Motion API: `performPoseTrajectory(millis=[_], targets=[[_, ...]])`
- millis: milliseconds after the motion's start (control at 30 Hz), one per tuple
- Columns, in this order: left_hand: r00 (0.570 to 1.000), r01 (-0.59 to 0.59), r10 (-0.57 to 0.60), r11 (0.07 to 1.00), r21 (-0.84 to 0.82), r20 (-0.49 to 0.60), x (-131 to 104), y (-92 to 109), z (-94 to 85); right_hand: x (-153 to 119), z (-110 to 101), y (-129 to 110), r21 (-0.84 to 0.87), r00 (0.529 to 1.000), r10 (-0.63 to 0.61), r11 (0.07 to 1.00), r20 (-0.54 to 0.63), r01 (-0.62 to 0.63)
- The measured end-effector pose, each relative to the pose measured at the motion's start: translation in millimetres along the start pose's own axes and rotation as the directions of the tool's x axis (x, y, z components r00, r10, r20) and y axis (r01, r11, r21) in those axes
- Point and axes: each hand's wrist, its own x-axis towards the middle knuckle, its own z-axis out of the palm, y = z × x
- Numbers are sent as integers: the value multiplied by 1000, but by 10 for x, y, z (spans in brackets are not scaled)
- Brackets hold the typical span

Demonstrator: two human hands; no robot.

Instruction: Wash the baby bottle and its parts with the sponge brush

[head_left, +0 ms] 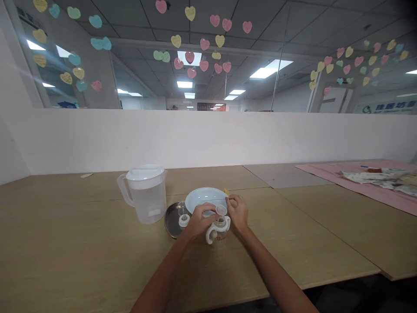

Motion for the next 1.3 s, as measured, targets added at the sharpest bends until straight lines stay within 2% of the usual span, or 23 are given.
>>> performPoseTrajectory(millis=[100, 233, 300, 333, 400, 467, 500, 567, 667, 800, 867, 967, 1033, 1100, 1200, 1267, 1300], targets=[[991, -127, 130, 989, 81, -32, -14, -30, 11, 6, 28, 52, -30, 1000, -28, 999, -2, 28], [979, -154, 170, 979, 136, -115, -56, -27, 4, -2, 52, 86, -41, 999, -39, 998, 3, 39], [970, -180, 210, 959, 218, -125, -96, 0, 22, -7, 55, 86, -41, 999, -46, 998, -2, 46], [966, -208, 242, 938, 277, -96, -119, 16, 41, -9, 55, 84, -40, 999, -45, 998, -7, 44], [953, -288, 301, 871, 397, 32, -161, 45, 96, -15, 54, 79, -40, 999, -33, 999, -15, 32], [940, -341, 309, 816, 466, 146, -188, 61, 151, -20, 55, 76, -40, 1000, -15, 999, -13, 14], [939, -343, 299, 808, 478, 169, -194, 63, 169, -23, 54, 75, -36, 1000, -7, 999, -12, 7], [948, -317, 268, 831, 457, 171, -190, 51, 172, -28, 52, 72, -18, 1000, 4, 1000, -4, -4], [953, -291, 244, 902, 320, 180, -161, 14, 111, -34, 41, 62, 12, 1000, 26, 1000, 2, -26], [934, -319, 287, 938, 137, 212, -149, -50, 44, -48, 34, 58, 21, 999, 30, 999, 18, -30], [937, -335, 316, 934, 124, 148, -179, -100, 19, -57, 45, 67, 8, 999, 13, 1000, 43, -13], [936, -287, 330, 917, 277, -125, -249, -219, -97, -67, 71, 88, -35, 998, 0, 999, 63, 3], [894, -165, 329, 872, 461, -303, -285, -311, -241, -69, 87, 100, -54, 998, 10, 999, 57, -7], [883, -1, 295, 779, 627, -364, -296, -388, -395, -68, 95, 108, -52, 999, 23, 998, 44, -20], [947, 157, 157, 535, 830, -280, -277, -448, -538, -68, 99, 125, -47, 1000, 24, 999, 11, -24], [967, 201, 66, 404, 893, -248, -257, -462, -549, -70, 102, 143, -60, 1000, 19, 998, -6, -20], [968, 218, 37, 366, 905, -248, -248, -466, -540, -71, 106, 154, -65, 1000, 18, 998, -11, -19]])
